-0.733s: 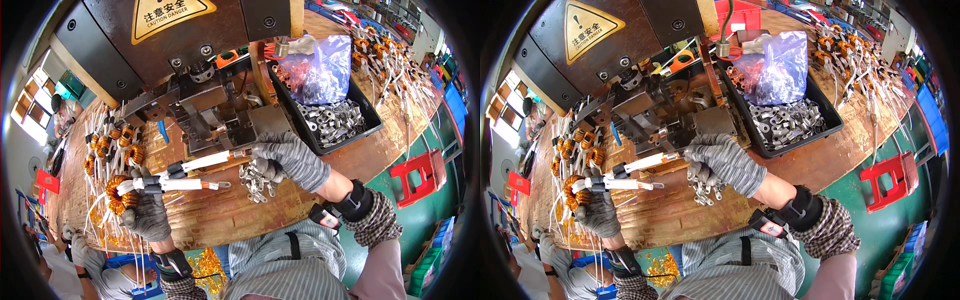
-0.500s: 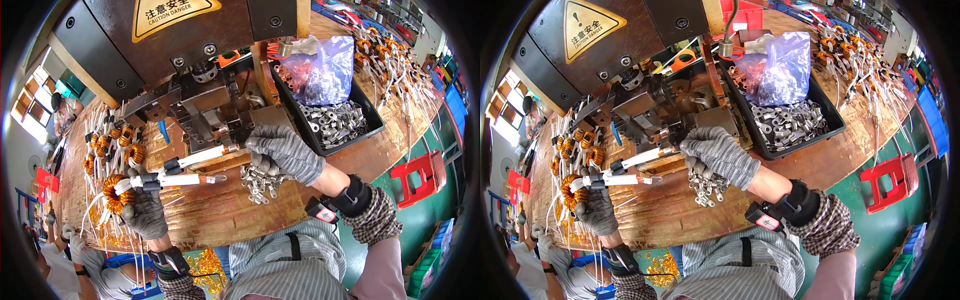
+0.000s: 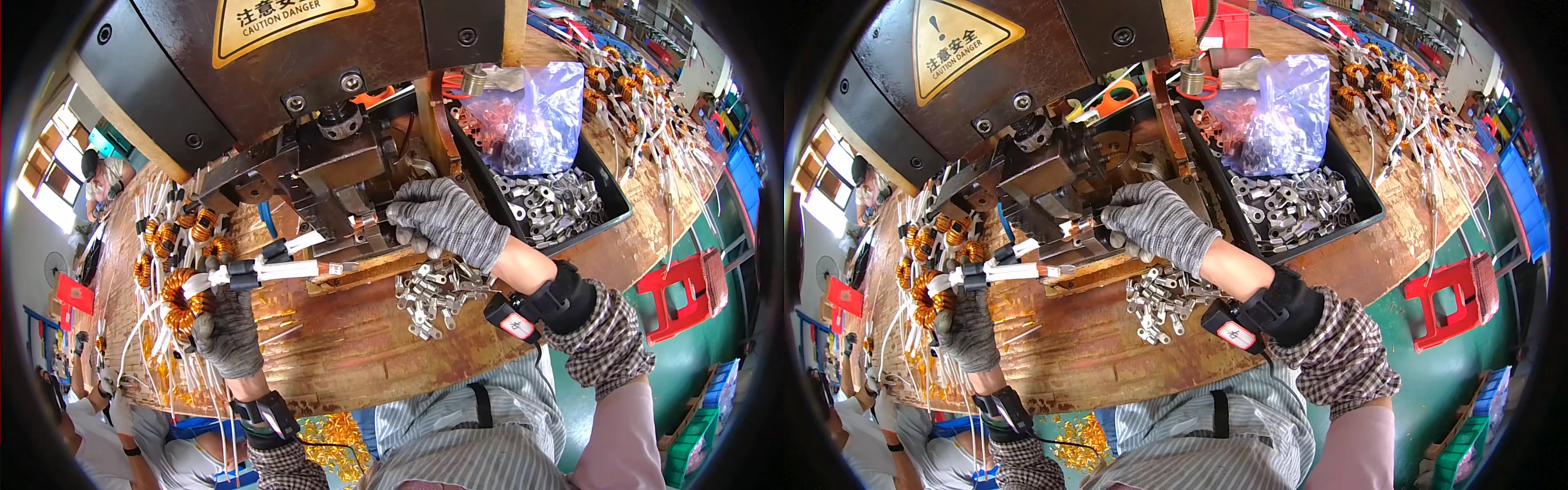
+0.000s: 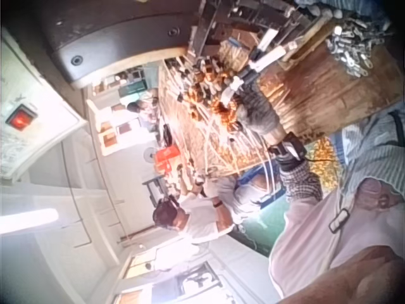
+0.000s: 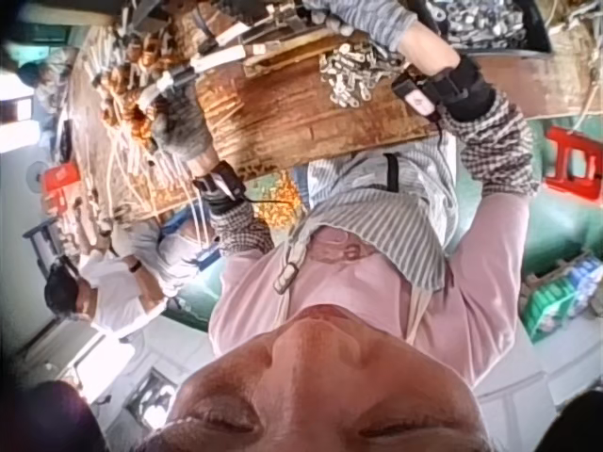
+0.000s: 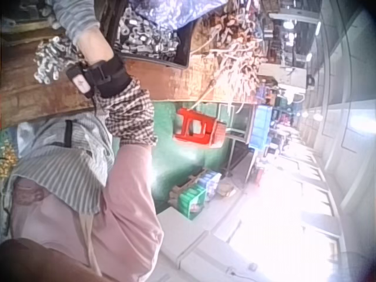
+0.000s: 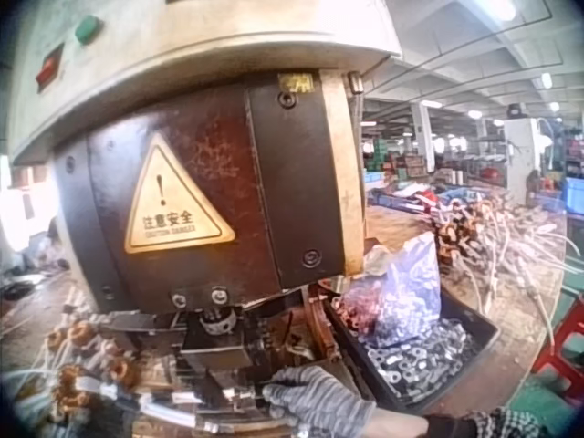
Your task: Attaching metal terminals to induction coils using a press machine.
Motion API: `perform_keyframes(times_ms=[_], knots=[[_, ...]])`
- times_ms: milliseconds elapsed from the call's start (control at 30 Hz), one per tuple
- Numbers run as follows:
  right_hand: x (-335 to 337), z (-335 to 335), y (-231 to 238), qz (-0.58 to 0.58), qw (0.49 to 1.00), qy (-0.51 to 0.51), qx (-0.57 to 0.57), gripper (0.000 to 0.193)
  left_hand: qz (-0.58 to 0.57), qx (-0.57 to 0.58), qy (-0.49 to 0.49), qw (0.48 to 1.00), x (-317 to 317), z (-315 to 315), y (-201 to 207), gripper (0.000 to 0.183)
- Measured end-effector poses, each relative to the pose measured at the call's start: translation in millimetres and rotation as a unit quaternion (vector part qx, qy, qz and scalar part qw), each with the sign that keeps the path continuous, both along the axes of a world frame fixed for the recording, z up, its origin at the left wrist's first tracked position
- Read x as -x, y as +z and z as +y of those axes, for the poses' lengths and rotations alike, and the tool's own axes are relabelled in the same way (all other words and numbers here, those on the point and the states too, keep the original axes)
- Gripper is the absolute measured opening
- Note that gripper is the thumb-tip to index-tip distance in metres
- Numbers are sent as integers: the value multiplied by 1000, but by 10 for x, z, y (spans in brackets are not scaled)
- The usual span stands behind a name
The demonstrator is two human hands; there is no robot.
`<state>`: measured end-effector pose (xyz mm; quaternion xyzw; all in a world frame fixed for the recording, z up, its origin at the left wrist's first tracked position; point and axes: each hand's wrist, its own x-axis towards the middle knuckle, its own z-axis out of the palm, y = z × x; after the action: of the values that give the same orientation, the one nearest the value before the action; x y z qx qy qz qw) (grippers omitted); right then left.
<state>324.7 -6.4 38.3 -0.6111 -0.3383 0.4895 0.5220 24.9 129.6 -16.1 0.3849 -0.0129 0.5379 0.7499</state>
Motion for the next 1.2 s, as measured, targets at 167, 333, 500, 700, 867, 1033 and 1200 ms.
perform_keyframes(times_ms=[167,333,500,700,867,1033,1200], knots=[[0,-5,-64,-83,995,5,-52,15,22,50,38,998,21,36,-47,69],[-19,-6,-18,-72,997,9,-26,17,23,55,36,998,7,37,-48,70],[-49,5,31,-46,998,21,26,18,30,16,33,999,-24,29,-34,63],[-81,-50,46,-50,998,40,16,26,28,19,29,999,-5,20,-22,63],[-160,-274,41,-79,997,1,-20,31,30,8,33,999,-51,-26,25,64],[-340,-609,-34,-90,989,-77,-85,33,31,13,25,999,-32,-12,7,63],[-631,-872,-529,-206,937,-238,-154,19,21,24,21,999,-71,-2,-28,61]])
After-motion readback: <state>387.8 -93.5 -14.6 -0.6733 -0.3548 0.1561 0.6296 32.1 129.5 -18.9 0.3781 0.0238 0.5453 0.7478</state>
